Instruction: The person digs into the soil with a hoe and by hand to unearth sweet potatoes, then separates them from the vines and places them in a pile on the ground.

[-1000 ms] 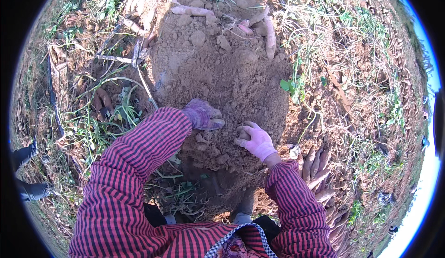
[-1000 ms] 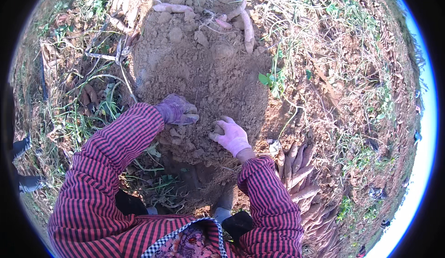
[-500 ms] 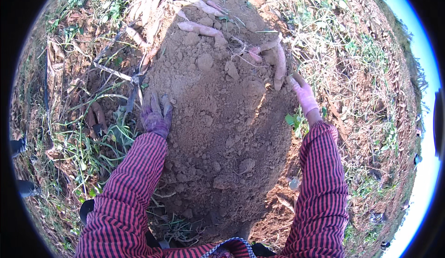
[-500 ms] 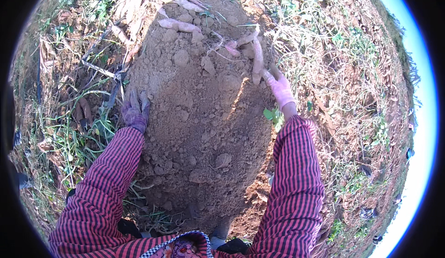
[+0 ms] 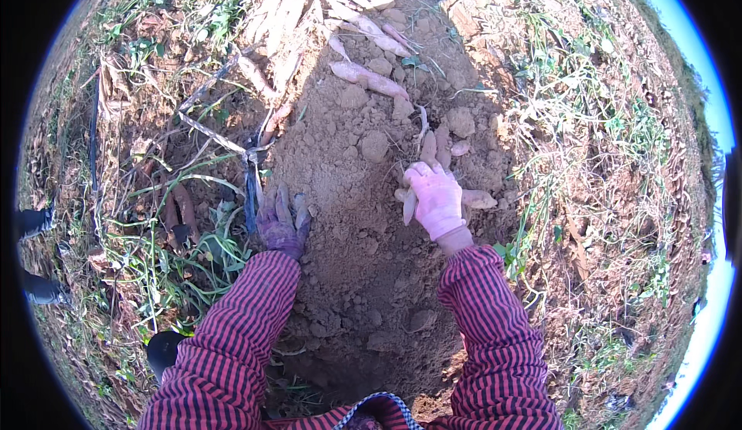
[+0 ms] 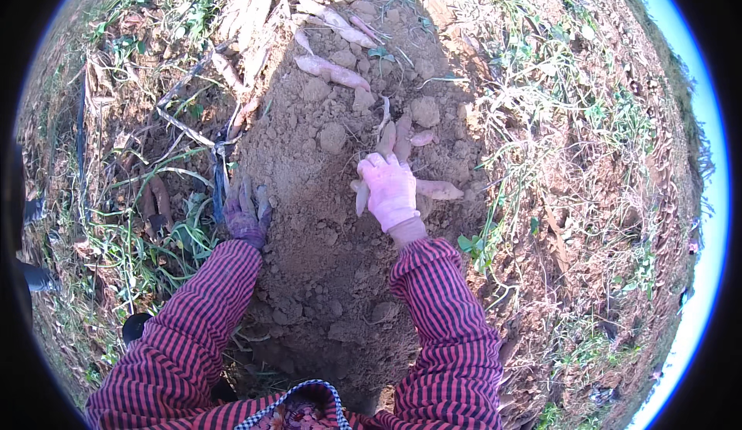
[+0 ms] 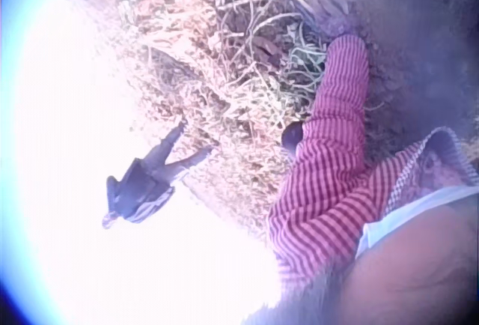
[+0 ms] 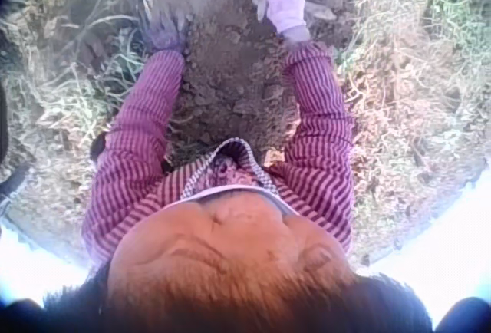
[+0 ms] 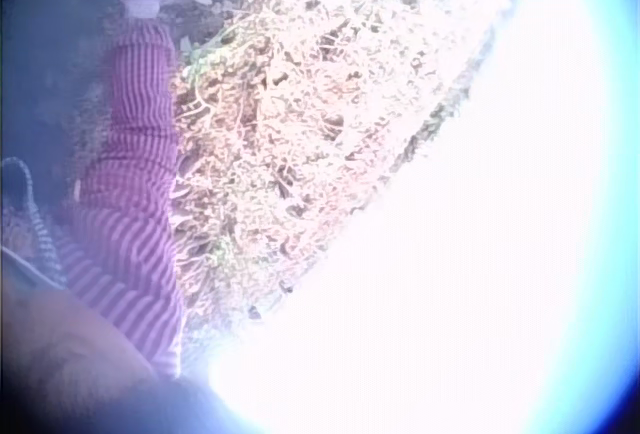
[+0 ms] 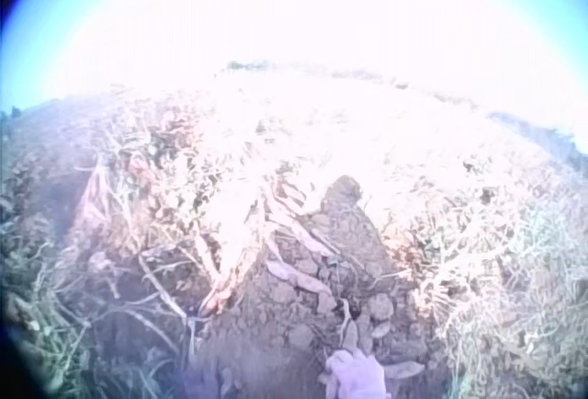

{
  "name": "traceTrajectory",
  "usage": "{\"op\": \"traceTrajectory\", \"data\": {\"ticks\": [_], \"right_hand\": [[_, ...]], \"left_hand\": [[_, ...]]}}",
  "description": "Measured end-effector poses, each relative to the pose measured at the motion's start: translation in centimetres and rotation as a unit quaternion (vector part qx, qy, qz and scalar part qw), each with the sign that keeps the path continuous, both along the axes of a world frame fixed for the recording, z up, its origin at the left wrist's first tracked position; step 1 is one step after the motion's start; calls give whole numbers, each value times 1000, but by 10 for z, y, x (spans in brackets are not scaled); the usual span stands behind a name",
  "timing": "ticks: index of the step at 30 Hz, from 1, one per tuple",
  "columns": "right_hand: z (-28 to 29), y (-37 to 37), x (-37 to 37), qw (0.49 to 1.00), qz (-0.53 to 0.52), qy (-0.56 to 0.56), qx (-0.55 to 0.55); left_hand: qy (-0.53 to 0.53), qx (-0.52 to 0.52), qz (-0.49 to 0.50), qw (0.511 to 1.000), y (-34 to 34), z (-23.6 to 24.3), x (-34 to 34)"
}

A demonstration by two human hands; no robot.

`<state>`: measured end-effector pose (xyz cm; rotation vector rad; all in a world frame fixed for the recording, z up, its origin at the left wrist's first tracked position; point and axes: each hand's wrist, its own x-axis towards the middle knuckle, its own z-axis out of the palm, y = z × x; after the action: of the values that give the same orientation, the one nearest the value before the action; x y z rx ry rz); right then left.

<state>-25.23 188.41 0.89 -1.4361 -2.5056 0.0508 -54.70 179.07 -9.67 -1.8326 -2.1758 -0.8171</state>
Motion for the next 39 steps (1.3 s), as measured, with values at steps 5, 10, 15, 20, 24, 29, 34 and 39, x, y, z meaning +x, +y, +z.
{"op": "traceTrajectory", "data": {"ticks": [5,10,15,20,24,29,34,39], "right_hand": [[51,-119,24,973,84,-15,-215],[53,13,63,887,-272,300,-222],[-4,111,53,896,-353,20,-269],[25,-10,109,788,-299,500,-200],[0,-109,95,683,-495,460,-277],[-36,-132,66,656,-410,609,-176],[-15,-192,80,601,-280,727,-179],[-38,-212,16,626,-277,716,-136]], "left_hand": [[-15,-2,6,1000,0,-1,-1],[-13,-9,3,1000,1,-5,-4],[-9,-29,6,1000,1,-9,-6],[-12,-53,-19,998,3,-2,-11],[-75,-3,-9,997,4,53,48],[-241,-272,-153,919,43,127,223],[-361,-314,-183,859,64,97,210],[-410,-332,-157,835,-31,67,180]]}}
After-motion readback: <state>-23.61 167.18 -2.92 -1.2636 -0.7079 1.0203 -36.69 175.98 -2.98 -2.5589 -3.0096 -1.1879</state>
